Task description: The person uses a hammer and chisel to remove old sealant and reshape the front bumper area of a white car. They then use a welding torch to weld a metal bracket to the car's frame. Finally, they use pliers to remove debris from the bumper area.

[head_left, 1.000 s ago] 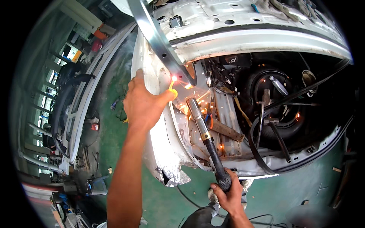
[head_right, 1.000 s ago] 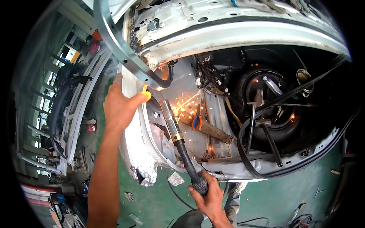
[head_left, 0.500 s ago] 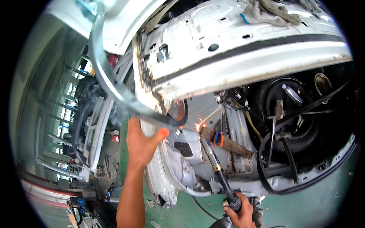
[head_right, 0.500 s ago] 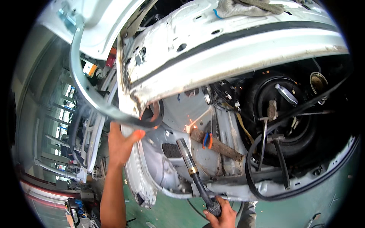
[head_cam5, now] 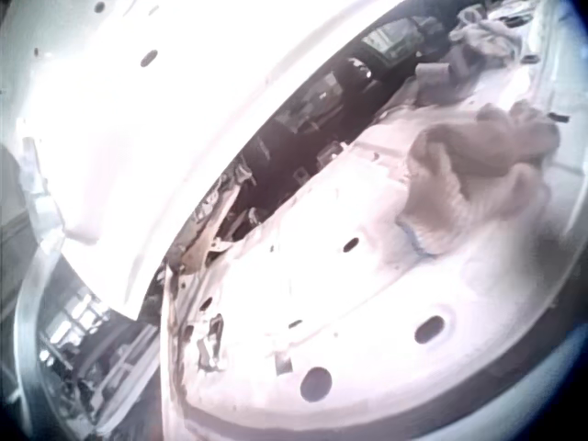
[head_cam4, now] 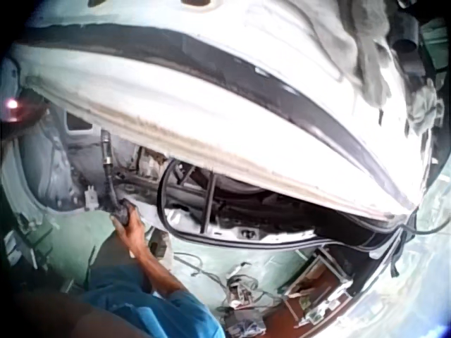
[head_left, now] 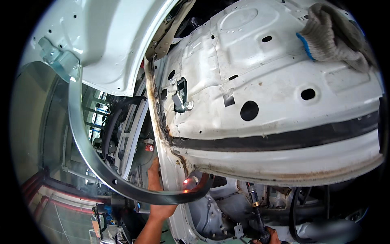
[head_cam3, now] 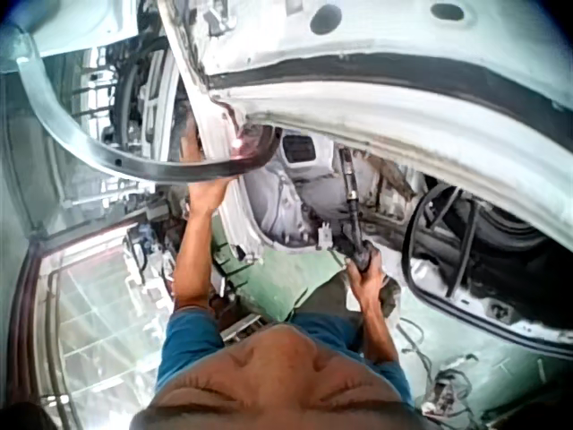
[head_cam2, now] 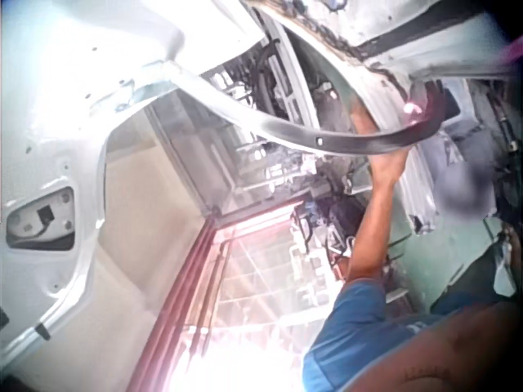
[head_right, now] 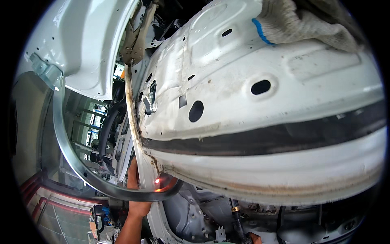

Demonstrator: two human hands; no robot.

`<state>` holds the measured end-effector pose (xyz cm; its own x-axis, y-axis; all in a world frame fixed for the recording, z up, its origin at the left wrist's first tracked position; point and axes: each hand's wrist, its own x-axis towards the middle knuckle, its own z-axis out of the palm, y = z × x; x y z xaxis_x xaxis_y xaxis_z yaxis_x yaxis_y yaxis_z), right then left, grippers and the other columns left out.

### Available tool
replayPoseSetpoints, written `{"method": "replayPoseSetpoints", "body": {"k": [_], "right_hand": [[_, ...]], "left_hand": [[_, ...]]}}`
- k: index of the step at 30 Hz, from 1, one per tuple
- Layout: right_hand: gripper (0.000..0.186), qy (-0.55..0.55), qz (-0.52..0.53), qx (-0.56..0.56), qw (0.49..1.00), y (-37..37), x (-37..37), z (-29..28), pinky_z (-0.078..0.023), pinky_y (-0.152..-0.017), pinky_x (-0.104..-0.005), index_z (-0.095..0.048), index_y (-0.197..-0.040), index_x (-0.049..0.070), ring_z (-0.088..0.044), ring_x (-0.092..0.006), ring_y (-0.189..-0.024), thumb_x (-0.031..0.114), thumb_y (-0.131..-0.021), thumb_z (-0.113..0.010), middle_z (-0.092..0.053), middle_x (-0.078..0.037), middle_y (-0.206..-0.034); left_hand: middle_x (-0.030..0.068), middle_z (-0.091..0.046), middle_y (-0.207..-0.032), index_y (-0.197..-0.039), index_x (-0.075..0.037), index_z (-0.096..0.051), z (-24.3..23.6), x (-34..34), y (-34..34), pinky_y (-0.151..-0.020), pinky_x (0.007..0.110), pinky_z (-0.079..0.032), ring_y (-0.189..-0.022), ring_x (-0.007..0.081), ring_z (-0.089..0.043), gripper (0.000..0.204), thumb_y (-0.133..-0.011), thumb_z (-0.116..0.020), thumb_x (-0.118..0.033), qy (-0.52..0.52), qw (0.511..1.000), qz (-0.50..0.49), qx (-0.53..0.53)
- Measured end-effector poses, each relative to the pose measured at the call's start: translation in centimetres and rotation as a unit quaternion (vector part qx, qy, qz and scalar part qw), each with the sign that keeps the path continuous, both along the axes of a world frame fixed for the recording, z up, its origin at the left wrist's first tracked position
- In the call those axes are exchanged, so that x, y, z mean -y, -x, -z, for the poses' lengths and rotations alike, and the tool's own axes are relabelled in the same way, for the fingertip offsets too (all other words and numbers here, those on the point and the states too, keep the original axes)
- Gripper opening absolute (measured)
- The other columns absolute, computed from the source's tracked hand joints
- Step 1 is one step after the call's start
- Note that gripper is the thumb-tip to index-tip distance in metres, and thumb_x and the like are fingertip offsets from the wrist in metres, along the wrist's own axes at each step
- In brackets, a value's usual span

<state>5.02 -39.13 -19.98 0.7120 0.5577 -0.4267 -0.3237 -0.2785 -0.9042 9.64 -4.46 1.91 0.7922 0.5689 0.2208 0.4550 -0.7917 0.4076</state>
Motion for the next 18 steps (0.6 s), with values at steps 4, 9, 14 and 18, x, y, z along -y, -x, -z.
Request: {"method": "replayPoseSetpoints", "body": {"k": [4,9,14,18], "right_hand": [[0.062,-0.017,0.003,-0.003,1.0,-1.0,-0.3,0.1,-0.053,-0.091,-0.0422,-0.052,-0.139,0.005,-0.067,-0.0354,-0.106,0.019,-0.085,-0.079,-0.066,-0.022,-0.121],[0.062,-0.023,-0.004,-0.044,0.999,-1.0,0.1,1.1,-0.053,-0.091,-0.0411,-0.055,-0.136,0.002,-0.066,-0.0337,-0.107,0.022,-0.084,-0.081,-0.066,-0.021,-0.12],[0.06,-0.019,-0.005,-0.014,1.0,-1.1,0.5,1.7,-0.053,-0.091,-0.0407,-0.057,-0.134,0.002,-0.067,-0.0355,-0.106,0.021,-0.083,-0.083,-0.066,-0.023,-0.12],[0.061,-0.024,-0.017,-0.009,1.0,-1.5,1.0,1.3,-0.053,-0.091,-0.0419,-0.056,-0.135,0.003,-0.067,-0.0384,-0.106,0.018,-0.082,-0.083,-0.066,-0.024,-0.12]], "left_hand": [[0.0203,-0.041,-0.152,-0.157,0.003,-0.024,-0.3,0.2,0.1,-0.117,0.044,-0.032,-0.138,0.0293,-0.043,0.1,-0.079,-0.082,-0.022,0.018,1.0,0.001,-0.025],[0.02,-0.04,-0.152,-0.157,0.003,-0.024,-0.6,0.2,-0.2,-0.117,0.044,-0.032,-0.139,0.0291,-0.043,0.108,-0.076,-0.086,-0.031,0.028,0.999,0.011,-0.019],[0.02,-0.045,-0.145,-0.155,0.003,-0.029,0.0,0.3,0.1,-0.111,0.047,-0.039,-0.134,0.0331,-0.047,0.115,-0.065,-0.094,-0.026,0.043,0.998,-0.035,0.004],[0.0201,-0.046,-0.144,-0.154,0.003,-0.031,-0.1,0.1,0.5,-0.111,0.046,-0.041,-0.132,0.0326,-0.049,0.109,-0.068,-0.092,-0.023,0.002,1.0,-0.015,-0.013]]}}
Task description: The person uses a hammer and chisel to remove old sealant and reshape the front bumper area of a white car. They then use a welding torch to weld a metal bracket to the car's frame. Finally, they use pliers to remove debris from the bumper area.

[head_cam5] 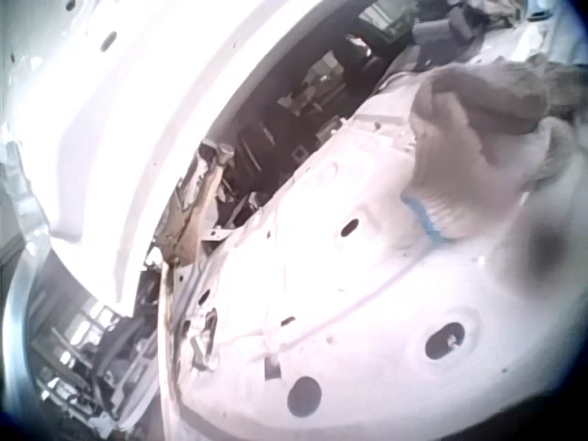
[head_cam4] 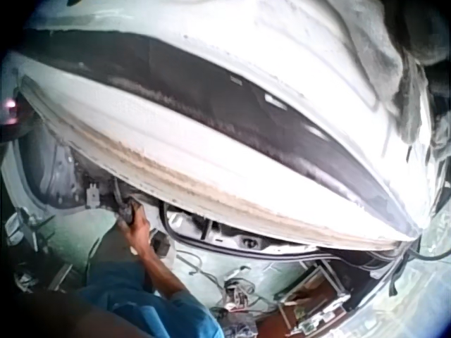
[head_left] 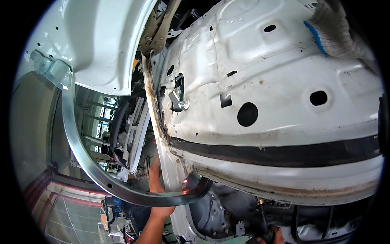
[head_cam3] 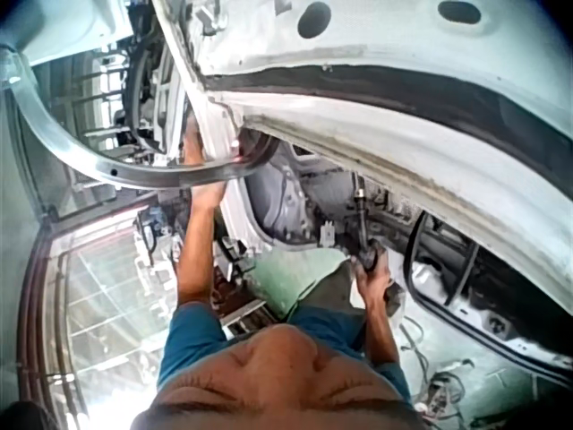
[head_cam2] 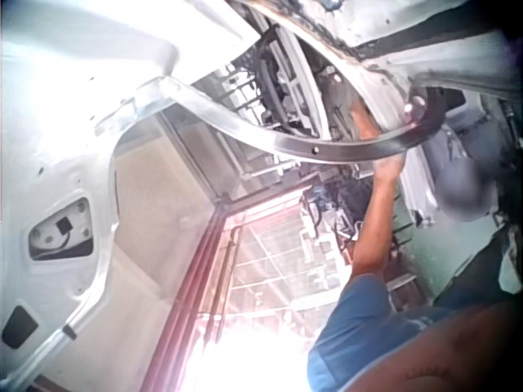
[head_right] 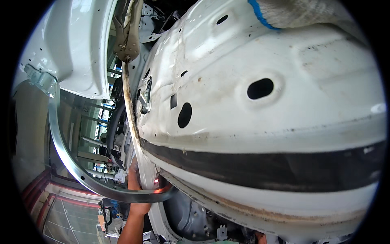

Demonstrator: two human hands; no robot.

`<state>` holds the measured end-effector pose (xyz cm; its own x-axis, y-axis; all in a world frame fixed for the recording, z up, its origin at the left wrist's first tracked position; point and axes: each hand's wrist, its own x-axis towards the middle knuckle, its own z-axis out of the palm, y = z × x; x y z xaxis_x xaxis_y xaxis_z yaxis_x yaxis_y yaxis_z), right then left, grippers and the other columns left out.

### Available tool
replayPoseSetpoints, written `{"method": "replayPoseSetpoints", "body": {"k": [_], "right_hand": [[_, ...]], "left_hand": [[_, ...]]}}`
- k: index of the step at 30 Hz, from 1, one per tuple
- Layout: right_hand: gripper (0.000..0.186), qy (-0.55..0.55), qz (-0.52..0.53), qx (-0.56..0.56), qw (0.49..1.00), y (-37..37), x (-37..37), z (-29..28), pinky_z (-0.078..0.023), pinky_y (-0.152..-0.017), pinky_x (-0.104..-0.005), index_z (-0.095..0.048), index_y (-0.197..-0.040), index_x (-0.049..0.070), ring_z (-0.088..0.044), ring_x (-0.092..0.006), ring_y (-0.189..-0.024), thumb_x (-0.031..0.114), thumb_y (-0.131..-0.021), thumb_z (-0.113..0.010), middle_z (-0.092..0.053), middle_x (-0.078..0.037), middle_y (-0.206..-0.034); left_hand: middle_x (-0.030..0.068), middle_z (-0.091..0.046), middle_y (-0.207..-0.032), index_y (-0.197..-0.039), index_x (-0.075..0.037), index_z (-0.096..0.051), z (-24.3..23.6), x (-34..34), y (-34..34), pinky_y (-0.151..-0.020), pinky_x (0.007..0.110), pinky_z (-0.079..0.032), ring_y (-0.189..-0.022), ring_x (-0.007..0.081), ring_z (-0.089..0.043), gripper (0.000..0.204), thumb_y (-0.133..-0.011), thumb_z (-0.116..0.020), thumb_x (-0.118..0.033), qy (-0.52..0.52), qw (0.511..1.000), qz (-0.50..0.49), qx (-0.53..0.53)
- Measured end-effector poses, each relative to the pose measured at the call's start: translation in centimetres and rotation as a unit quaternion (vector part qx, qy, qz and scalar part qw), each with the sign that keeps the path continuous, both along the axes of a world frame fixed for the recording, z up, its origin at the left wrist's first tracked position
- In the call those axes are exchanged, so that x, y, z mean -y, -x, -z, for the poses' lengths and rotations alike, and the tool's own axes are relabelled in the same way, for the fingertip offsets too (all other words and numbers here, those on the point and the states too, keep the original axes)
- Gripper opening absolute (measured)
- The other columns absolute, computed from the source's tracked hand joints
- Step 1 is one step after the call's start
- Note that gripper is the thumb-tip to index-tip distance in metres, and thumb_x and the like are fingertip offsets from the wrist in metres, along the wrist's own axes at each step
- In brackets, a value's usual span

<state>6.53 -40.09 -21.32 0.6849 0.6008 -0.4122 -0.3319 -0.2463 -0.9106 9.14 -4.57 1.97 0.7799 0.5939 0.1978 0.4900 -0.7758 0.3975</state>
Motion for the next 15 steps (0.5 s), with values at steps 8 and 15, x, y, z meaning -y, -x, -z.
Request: {"method": "replayPoseSetpoints", "body": {"k": [8,15], "right_hand": [[0.065,-0.002,0.019,0.086,0.996,0.6,0.7,-1.5,-0.055,-0.086,-0.044,-0.051,-0.141,0.007,-0.069,-0.0394,-0.1,0.022,-0.084,-0.079,-0.068,-0.023,-0.118],[0.061,0.008,0.021,0.08,0.997,3.3,1.3,-4.0,-0.052,-0.094,-0.0438,-0.052,-0.141,0.0,-0.064,-0.0402,-0.113,0.017,-0.087,-0.075,-0.062,-0.026,-0.126]], "left_hand": [[0.0179,-0.044,-0.142,-0.154,0.005,-0.027,0.5,-0.2,0.1,-0.108,0.043,-0.043,-0.129,0.0284,-0.049,0.109,-0.071,-0.09,-0.024,0.021,0.999,0.028,0.028],[0.0154,-0.049,-0.144,-0.154,0.003,-0.03,0.3,-0.9,0.9,-0.11,0.039,-0.043,-0.124,0.026,-0.058,0.109,-0.063,-0.087,-0.006,0.064,0.997,0.03,0.037]]}}
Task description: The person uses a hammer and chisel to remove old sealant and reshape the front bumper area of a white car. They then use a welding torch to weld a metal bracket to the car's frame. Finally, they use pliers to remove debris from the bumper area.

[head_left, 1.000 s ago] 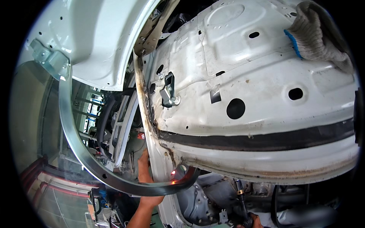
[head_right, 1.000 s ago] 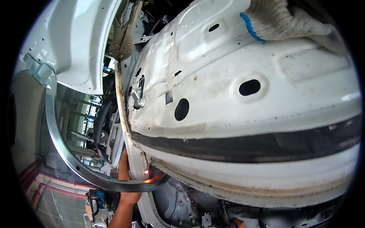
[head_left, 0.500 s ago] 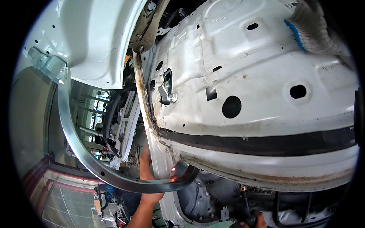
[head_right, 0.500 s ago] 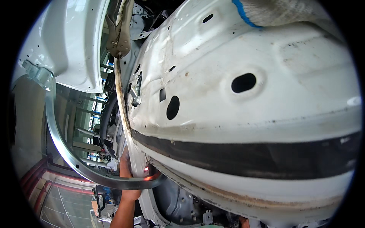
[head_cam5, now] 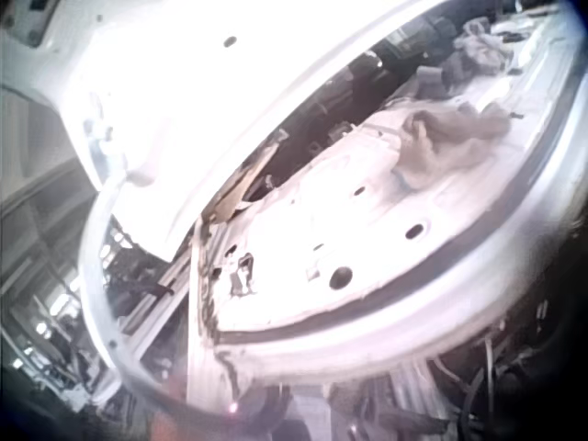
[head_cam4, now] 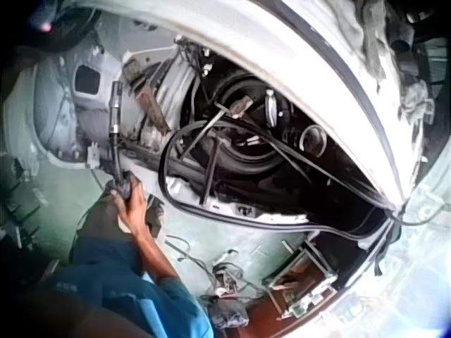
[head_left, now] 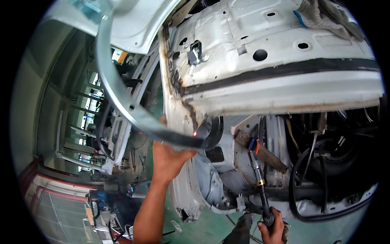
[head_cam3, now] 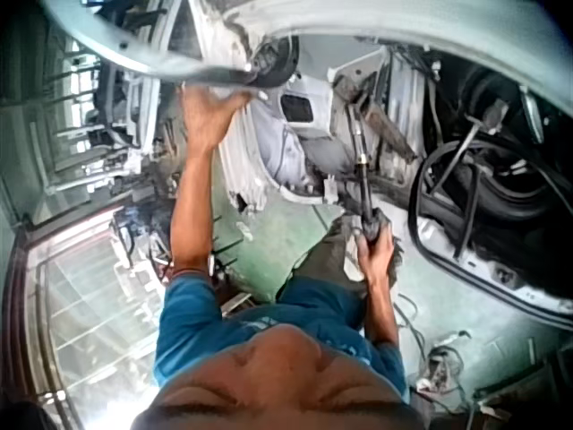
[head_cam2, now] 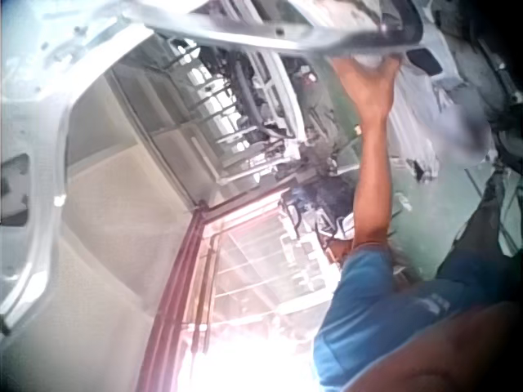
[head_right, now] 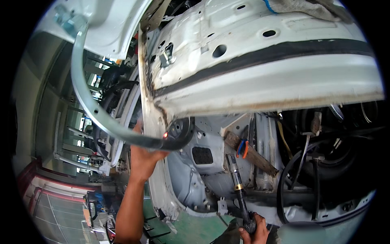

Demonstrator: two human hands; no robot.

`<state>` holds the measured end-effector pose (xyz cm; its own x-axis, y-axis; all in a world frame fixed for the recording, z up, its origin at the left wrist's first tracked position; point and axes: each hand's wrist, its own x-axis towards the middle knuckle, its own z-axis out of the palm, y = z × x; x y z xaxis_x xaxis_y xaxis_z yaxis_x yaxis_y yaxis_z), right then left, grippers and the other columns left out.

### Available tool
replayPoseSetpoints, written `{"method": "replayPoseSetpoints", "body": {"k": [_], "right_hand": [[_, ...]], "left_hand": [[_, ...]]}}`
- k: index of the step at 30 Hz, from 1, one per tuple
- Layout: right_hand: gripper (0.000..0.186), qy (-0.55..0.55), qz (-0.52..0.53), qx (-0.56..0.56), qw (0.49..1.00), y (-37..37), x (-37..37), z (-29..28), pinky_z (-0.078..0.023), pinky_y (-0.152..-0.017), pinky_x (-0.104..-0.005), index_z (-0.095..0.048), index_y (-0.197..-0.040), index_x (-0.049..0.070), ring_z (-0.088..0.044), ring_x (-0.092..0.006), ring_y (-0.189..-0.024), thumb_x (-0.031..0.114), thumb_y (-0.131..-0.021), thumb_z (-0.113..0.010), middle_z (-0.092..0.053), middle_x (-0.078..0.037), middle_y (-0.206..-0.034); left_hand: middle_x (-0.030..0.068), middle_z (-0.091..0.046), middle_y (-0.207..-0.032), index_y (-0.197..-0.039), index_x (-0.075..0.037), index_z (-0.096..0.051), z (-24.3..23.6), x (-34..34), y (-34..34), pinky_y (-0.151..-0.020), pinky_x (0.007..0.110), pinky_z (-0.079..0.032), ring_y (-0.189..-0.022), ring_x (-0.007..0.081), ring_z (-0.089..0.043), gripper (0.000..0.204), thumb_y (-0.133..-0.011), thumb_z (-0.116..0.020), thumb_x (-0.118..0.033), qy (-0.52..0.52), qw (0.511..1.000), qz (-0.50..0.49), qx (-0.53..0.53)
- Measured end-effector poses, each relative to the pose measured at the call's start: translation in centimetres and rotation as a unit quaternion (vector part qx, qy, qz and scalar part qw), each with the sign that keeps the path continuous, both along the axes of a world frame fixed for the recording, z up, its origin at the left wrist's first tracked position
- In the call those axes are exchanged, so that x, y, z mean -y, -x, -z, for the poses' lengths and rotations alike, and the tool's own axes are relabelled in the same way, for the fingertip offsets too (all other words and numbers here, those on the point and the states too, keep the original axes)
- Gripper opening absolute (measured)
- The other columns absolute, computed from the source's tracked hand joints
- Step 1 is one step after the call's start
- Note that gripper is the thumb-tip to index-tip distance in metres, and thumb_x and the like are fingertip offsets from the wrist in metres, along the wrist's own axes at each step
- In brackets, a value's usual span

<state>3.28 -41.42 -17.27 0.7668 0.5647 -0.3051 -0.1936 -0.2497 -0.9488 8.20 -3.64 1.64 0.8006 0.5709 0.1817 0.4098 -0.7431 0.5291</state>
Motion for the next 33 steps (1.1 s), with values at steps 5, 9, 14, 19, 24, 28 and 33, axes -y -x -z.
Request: {"method": "replayPoseSetpoints", "body": {"k": [5,9,14,19,24,28,33], "right_hand": [[0.061,0.025,0.041,0.123,0.991,2.7,-0.4,-1.5,-0.055,-0.08,-0.0384,-0.052,-0.136,-0.003,-0.069,-0.0319,-0.088,0.02,-0.086,-0.077,-0.068,-0.02,-0.105],[0.065,0.05,0.094,0.086,0.991,5.3,-1.0,-3.6,-0.053,-0.078,-0.0352,-0.049,-0.134,-0.009,-0.066,-0.0237,-0.083,0.014,-0.081,-0.078,-0.069,-0.016,-0.099],[0.062,0.046,0.101,0.144,0.983,7.1,-4.1,-5.8,-0.053,-0.077,-0.0338,-0.052,-0.134,-0.005,-0.065,-0.0202,-0.082,0.01,-0.079,-0.079,-0.069,-0.014,-0.098],[0.061,0.073,0.133,0.131,0.98,8.5,-7.2,-8.8,-0.057,-0.082,-0.0404,-0.054,-0.131,-0.001,-0.073,-0.0346,-0.092,0.013,-0.079,-0.083,-0.071,-0.023,-0.106],[0.052,0.08,0.152,0.074,0.982,9.6,-9.9,-10.0,-0.055,-0.075,-0.0406,-0.056,-0.124,-0.001,-0.07,-0.0339,-0.082,0.014,-0.081,-0.082,-0.07,-0.021,-0.093],[0.049,0.068,0.175,0.063,0.98,9.3,-12.2,-12.2,-0.054,-0.072,-0.039,-0.053,-0.122,-0.001,-0.069,-0.028,-0.079,0.013,-0.083,-0.079,-0.07,-0.018,-0.091],[0.05,0.059,0.166,0.062,0.982,9.5,-12.9,-11.5,-0.054,-0.074,-0.0373,-0.052,-0.125,0.0,-0.067,-0.0242,-0.079,0.013,-0.084,-0.079,-0.07,-0.015,-0.093]], "left_hand": [[0.0261,-0.048,-0.144,-0.147,0.009,-0.038,-0.7,1.0,-0.4,-0.114,0.042,-0.034,-0.136,0.0376,-0.044,0.101,-0.069,-0.089,-0.03,-0.054,0.998,-0.024,-0.025],[0.0286,-0.048,-0.145,-0.146,0.01,-0.041,-0.2,3.7,2.8,-0.115,0.045,-0.035,-0.138,0.0388,-0.044,0.094,-0.075,-0.087,-0.031,-0.058,0.99,0.056,0.114],[0.0179,-0.067,-0.123,-0.122,0.0,-0.068,-0.3,8.6,7.2,-0.105,0.045,-0.049,-0.118,0.0331,-0.065,0.047,-0.082,-0.079,-0.021,-0.085,0.89,0.403,0.197],[0.0115,-0.069,-0.102,-0.1,-0.003,-0.071,-0.6,9.5,7.0,-0.104,0.047,-0.049,-0.101,0.0274,-0.067,0.027,-0.09,-0.071,-0.028,-0.086,0.832,0.525,0.156],[0.0073,-0.052,-0.068,-0.067,-0.005,-0.061,-0.2,8.3,5.2,-0.089,0.044,-0.049,-0.07,0.0232,-0.053,0.035,-0.088,-0.07,-0.031,-0.065,0.802,0.572,0.159],[0.0045,-0.048,-0.055,-0.054,-0.007,-0.058,0.0,7.9,3.9,-0.066,0.036,-0.04,-0.061,0.0208,-0.05,0.046,-0.087,-0.071,-0.036,-0.089,0.794,0.574,0.182],[0.0034,-0.052,-0.052,-0.052,-0.008,-0.061,0.6,7.5,3.6,-0.063,0.036,-0.039,-0.056,0.0206,-0.051,0.048,-0.086,-0.072,-0.039,-0.088,0.796,0.579,0.156]]}}
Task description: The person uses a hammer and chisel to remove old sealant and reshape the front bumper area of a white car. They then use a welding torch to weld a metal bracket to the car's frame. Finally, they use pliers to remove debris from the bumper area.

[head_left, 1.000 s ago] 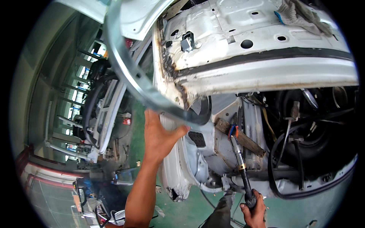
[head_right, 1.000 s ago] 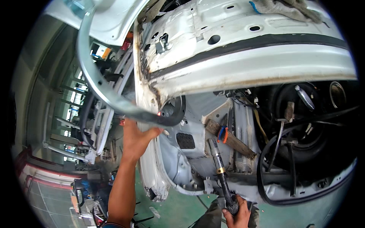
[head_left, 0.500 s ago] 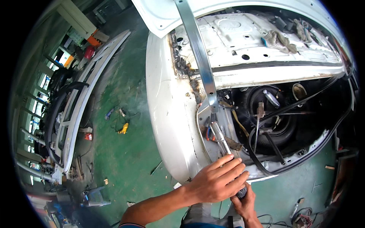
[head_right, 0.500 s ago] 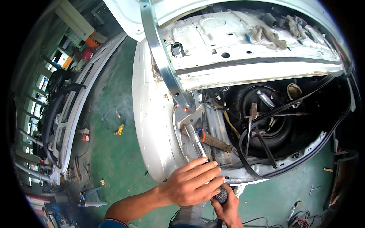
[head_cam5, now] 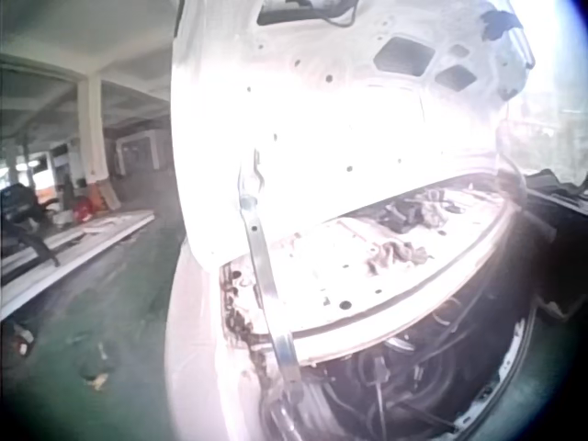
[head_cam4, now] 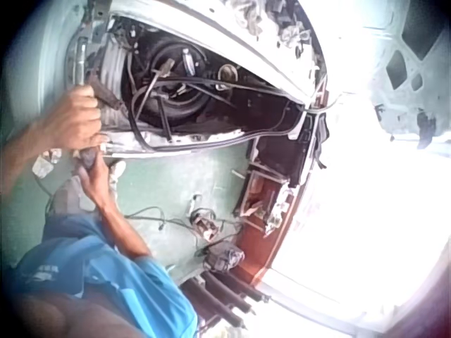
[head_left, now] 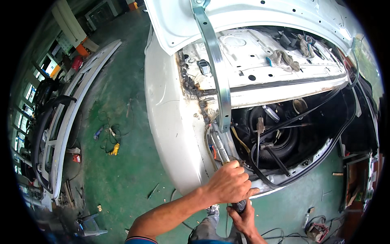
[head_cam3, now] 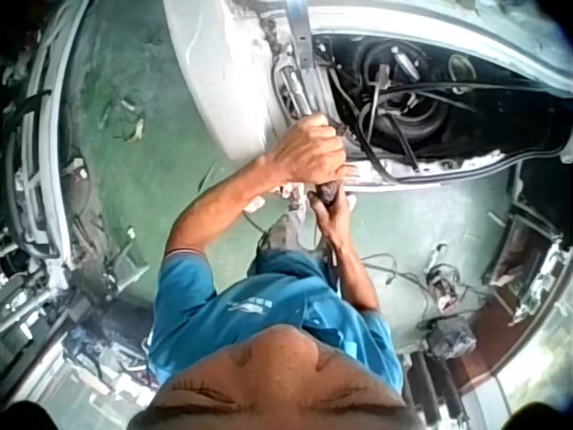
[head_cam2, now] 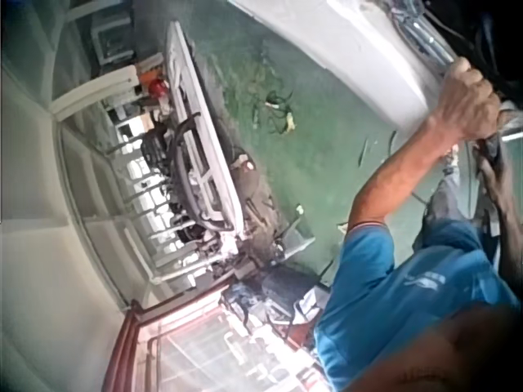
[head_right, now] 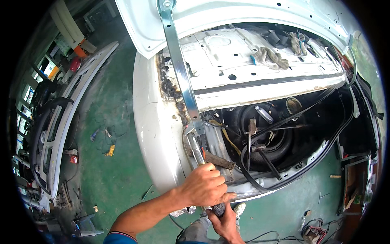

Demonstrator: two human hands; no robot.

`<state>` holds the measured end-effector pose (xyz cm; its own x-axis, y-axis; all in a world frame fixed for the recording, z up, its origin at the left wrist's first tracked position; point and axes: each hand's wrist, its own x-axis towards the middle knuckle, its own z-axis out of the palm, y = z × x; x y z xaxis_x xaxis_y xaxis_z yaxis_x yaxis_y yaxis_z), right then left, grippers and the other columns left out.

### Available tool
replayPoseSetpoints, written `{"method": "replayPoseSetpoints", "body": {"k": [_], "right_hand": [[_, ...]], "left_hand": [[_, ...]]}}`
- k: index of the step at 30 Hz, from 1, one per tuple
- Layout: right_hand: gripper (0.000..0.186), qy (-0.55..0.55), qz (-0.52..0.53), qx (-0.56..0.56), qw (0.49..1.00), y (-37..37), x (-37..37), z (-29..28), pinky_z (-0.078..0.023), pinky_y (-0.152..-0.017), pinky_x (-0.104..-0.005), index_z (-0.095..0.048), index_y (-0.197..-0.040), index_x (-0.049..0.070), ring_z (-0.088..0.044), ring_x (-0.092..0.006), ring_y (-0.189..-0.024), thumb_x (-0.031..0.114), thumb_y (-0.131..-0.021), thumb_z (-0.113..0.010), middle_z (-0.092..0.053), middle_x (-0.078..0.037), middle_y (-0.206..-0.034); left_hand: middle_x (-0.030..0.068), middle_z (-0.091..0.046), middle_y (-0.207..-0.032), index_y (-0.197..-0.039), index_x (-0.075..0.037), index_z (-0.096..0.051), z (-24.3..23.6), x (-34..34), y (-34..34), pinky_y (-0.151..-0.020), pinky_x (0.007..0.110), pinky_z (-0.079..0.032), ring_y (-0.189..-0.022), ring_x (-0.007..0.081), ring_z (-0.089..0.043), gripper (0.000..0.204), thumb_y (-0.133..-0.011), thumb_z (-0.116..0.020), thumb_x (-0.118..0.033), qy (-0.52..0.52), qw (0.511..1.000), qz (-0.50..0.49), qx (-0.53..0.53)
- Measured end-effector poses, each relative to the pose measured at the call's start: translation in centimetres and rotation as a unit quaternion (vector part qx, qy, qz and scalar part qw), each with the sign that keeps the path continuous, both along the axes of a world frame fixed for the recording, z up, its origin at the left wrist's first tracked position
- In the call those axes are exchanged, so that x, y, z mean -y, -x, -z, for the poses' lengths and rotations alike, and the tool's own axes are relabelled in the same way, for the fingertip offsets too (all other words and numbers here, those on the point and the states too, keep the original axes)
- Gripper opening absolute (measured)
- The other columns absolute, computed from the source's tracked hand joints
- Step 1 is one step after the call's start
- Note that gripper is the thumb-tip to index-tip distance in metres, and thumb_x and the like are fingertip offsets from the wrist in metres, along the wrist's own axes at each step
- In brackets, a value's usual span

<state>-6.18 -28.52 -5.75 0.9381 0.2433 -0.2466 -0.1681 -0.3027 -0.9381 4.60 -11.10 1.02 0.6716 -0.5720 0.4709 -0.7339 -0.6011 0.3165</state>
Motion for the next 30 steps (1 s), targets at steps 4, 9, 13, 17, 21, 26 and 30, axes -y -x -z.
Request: {"method": "replayPoseSetpoints", "body": {"k": [4,9,13,17,21,26,30], "right_hand": [[0.048,-0.001,0.003,-0.004,1.0,-0.4,-0.4,-0.1,-0.054,-0.075,-0.037,-0.053,-0.122,-0.001,-0.068,-0.0239,-0.081,0.014,-0.084,-0.079,-0.071,-0.015,-0.093],[0.045,-0.01,0.007,0.002,1.0,-1.0,-0.6,0.2,-0.054,-0.077,-0.0366,-0.056,-0.118,-0.001,-0.068,-0.0242,-0.082,0.013,-0.084,-0.08,-0.071,-0.015,-0.094],[0.044,-0.003,0.011,-0.013,1.0,-1.3,-0.9,-0.3,-0.054,-0.077,-0.0369,-0.056,-0.117,-0.002,-0.069,-0.0244,-0.083,0.014,-0.083,-0.08,-0.071,-0.015,-0.094],[0.044,-0.007,0.019,0.002,1.0,-1.2,-1.0,0.3,-0.052,-0.073,-0.034,-0.056,-0.117,-0.001,-0.062,-0.0182,-0.078,0.014,-0.083,-0.079,-0.068,-0.01,-0.087],[0.043,-0.012,0.021,0.018,1.0,-1.3,-1.2,0.3,-0.051,-0.071,-0.0322,-0.055,-0.116,-0.001,-0.059,-0.0148,-0.075,0.015,-0.083,-0.078,-0.066,-0.007,-0.084],[0.043,-0.009,0.024,0.024,0.999,-1.2,-1.2,0.3,-0.051,-0.07,-0.0324,-0.056,-0.115,-0.001,-0.058,-0.0148,-0.075,0.015,-0.083,-0.078,-0.066,-0.007,-0.084],[0.043,-0.011,0.029,0.025,0.999,-1.3,-1.3,0.4,-0.051,-0.07,-0.033,-0.056,-0.115,-0.002,-0.059,-0.0153,-0.074,0.016,-0.082,-0.079,-0.066,-0.007,-0.084]], "left_hand": [[0.0007,-0.047,-0.054,-0.054,-0.01,-0.058,-0.1,-0.2,-0.3,-0.062,0.035,-0.038,-0.057,0.0188,-0.049,0.045,-0.084,-0.076,-0.038,0.011,1.0,-0.01,-0.001],[0.0004,-0.049,-0.055,-0.054,-0.01,-0.06,-0.1,-0.2,-0.8,-0.063,0.035,-0.039,-0.058,0.0185,-0.05,0.041,-0.082,-0.077,-0.033,0.024,1.0,-0.018,-0.003],[0.0001,-0.05,-0.055,-0.055,-0.01,-0.06,-0.1,-0.3,-1.0,-0.064,0.035,-0.04,-0.059,0.0181,-0.051,0.04,-0.082,-0.077,-0.033,0.022,0.999,-0.027,-0.012],[-0.0001,-0.05,-0.056,-0.056,-0.01,-0.06,-0.3,-0.4,-1.0,-0.065,0.035,-0.04,-0.06,0.0179,-0.051,0.039,-0.083,-0.077,-0.032,0.023,0.999,-0.031,-0.018],[-0.0001,-0.049,-0.056,-0.056,-0.01,-0.06,-0.3,-0.4,-1.1,-0.065,0.035,-0.04,-0.06,0.018,-0.05,0.038,-0.083,-0.077,-0.032,0.033,0.999,-0.032,-0.02],[0.0001,-0.048,-0.055,-0.056,-0.01,-0.06,-0.5,-0.4,-1.2,-0.065,0.035,-0.04,-0.059,0.0183,-0.05,0.037,-0.082,-0.079,-0.03,0.038,0.999,-0.035,-0.015],[0.0001,-0.047,-0.056,-0.056,-0.01,-0.059,-0.4,-0.4,-1.2,-0.065,0.035,-0.04,-0.059,0.0187,-0.05,0.037,-0.081,-0.079,-0.028,0.046,0.998,-0.036,-0.017]]}}
